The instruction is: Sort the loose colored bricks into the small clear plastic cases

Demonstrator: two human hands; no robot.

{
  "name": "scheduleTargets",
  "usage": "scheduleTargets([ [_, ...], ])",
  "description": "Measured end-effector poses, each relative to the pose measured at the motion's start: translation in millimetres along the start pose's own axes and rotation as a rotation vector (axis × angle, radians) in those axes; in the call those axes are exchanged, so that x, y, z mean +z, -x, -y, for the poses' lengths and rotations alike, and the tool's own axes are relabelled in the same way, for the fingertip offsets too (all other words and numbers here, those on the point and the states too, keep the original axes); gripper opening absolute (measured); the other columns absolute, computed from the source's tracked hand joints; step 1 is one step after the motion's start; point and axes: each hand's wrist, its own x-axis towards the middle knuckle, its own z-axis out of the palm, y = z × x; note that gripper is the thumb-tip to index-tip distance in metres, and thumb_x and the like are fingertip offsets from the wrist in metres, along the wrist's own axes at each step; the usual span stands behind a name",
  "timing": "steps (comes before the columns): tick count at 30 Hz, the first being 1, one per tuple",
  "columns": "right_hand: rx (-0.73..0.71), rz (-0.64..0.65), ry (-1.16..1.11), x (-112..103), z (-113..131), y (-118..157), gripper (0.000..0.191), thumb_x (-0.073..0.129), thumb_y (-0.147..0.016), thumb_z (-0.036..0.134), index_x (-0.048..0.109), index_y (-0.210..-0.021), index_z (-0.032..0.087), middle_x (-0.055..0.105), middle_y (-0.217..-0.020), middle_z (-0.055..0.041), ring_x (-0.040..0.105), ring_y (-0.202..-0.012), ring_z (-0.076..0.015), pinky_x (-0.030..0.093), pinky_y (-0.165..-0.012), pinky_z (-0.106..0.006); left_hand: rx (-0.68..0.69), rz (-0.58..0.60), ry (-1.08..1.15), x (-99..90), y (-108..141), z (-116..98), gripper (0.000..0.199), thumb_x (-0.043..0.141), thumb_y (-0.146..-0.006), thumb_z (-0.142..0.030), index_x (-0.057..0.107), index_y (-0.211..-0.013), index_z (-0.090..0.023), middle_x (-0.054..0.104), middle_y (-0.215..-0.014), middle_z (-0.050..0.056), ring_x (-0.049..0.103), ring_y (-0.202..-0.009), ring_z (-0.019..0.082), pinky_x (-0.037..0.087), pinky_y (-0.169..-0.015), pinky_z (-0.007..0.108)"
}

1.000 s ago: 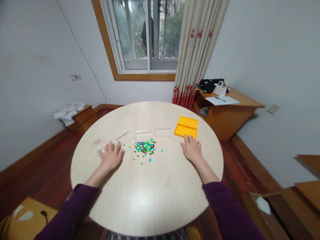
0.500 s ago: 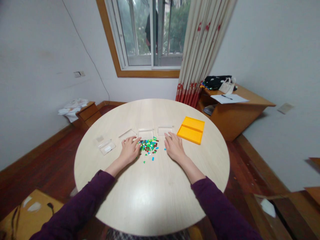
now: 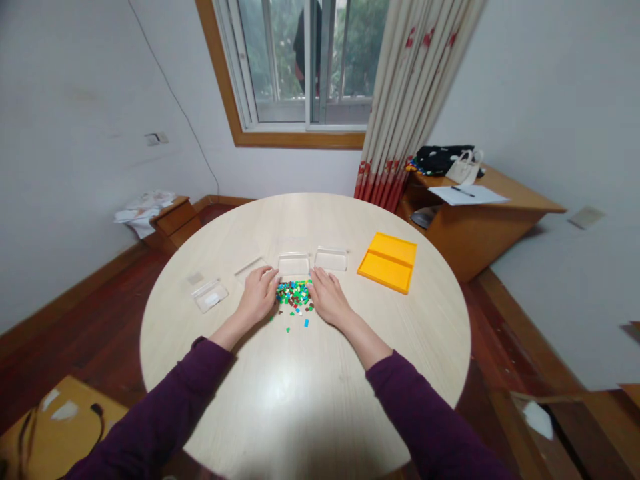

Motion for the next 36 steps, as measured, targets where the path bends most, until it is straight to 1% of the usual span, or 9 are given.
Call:
scheduleTargets([
  [6,-0.115,0.120,-0.040,-0.7,10.0,11.9,0.054,0.022,-0.099,0.036,0.036,-0.143,0.009,0.037,-0.149,-0.0131,0.030,-0.140,-0.0206,0.021,-0.116,-0.044,-0.005,-0.015,0.114,-3.3,24.2,4.6,0.038,0.032,-0.095,-0.027,0.058,-0.118,-0.011,0.056,-0.123,0.015,0.051,-0.118,0.022,0.039,-0.105,0.037],
  [11,-0.165,0.076,-0.128,1.4,15.7,24.6,0.057,0.022,-0.099,0.039,0.034,-0.145,0.008,0.033,-0.151,-0.0140,0.028,-0.141,-0.0204,0.024,-0.116,-0.040,0.015,0.006,0.076,1.5,44.8,6.8,0.041,0.032,-0.096,-0.030,0.050,-0.126,-0.009,0.050,-0.132,0.017,0.045,-0.127,0.025,0.035,-0.109,0.041],
  [14,-0.065,-0.002,-0.136,8.1,17.4,16.7,0.059,0.022,-0.099,0.040,0.036,-0.143,0.003,0.031,-0.151,-0.0196,0.027,-0.142,-0.0238,0.025,-0.116,-0.041,-0.012,-0.002,0.010,9.6,44.9,9.8,0.045,0.034,-0.095,-0.033,0.046,-0.129,-0.006,0.045,-0.137,0.022,0.040,-0.131,0.029,0.033,-0.109,0.046],
  [18,-0.036,-0.007,-0.130,15.9,20.7,2.3,0.057,0.023,-0.098,0.041,0.040,-0.141,0.008,0.041,-0.146,-0.0186,0.033,-0.139,-0.0258,0.026,-0.114,-0.047,-0.039,-0.013,-0.030,17.8,37.5,10.4,0.047,0.036,-0.094,-0.037,0.046,-0.127,-0.005,0.045,-0.136,0.026,0.040,-0.131,0.033,0.031,-0.108,0.052],
  [22,-0.111,0.014,-0.160,21.0,23.5,2.6,0.059,0.022,-0.098,0.043,0.042,-0.140,0.006,0.043,-0.144,-0.0183,0.034,-0.138,-0.0263,0.024,-0.115,-0.048,0.017,0.012,0.084,15.6,36.5,9.8,0.044,0.039,-0.093,-0.036,0.047,-0.127,-0.010,0.050,-0.132,0.020,0.046,-0.126,0.028,0.035,-0.107,0.047],
  [25,-0.134,-0.009,-0.233,24.2,22.0,7.1,0.062,0.018,-0.098,0.047,0.043,-0.139,0.008,0.044,-0.144,-0.0172,0.037,-0.137,-0.0247,0.027,-0.114,-0.046,0.055,-0.046,0.162,10.9,40.5,10.2,0.038,0.038,-0.093,-0.031,0.050,-0.125,-0.015,0.053,-0.129,0.016,0.048,-0.123,0.025,0.038,-0.105,0.044],
  [29,-0.087,-0.054,-0.302,25.9,20.5,5.8,0.065,0.018,-0.097,0.051,0.045,-0.138,0.008,0.044,-0.144,-0.0185,0.038,-0.136,-0.0252,0.028,-0.113,-0.046,-0.070,-0.152,0.039,8.7,45.7,10.4,0.037,0.039,-0.092,-0.030,0.054,-0.121,-0.011,0.052,-0.127,0.021,0.046,-0.124,0.030,0.036,-0.104,0.050],
  [33,-0.069,-0.030,-0.305,26.1,26.1,-1.9,0.063,0.023,-0.097,0.048,0.044,-0.139,0.007,0.043,-0.144,-0.0192,0.036,-0.137,-0.0267,0.027,-0.114,-0.047,-0.158,-0.112,-0.069,11.7,46.3,10.2,0.044,0.040,-0.092,-0.034,0.051,-0.123,-0.006,0.047,-0.131,0.026,0.042,-0.126,0.036,0.028,-0.106,0.057],
  [36,-0.078,-0.040,-0.333,28.2,31.4,-6.1,0.057,0.027,-0.097,0.045,0.045,-0.138,0.010,0.044,-0.144,-0.0178,0.037,-0.137,-0.0266,0.027,-0.113,-0.049,-0.172,-0.083,-0.022,13.1,44.6,10.3,0.043,0.039,-0.092,-0.034,0.050,-0.123,-0.006,0.048,-0.130,0.025,0.043,-0.125,0.034,0.031,-0.105,0.054],
])
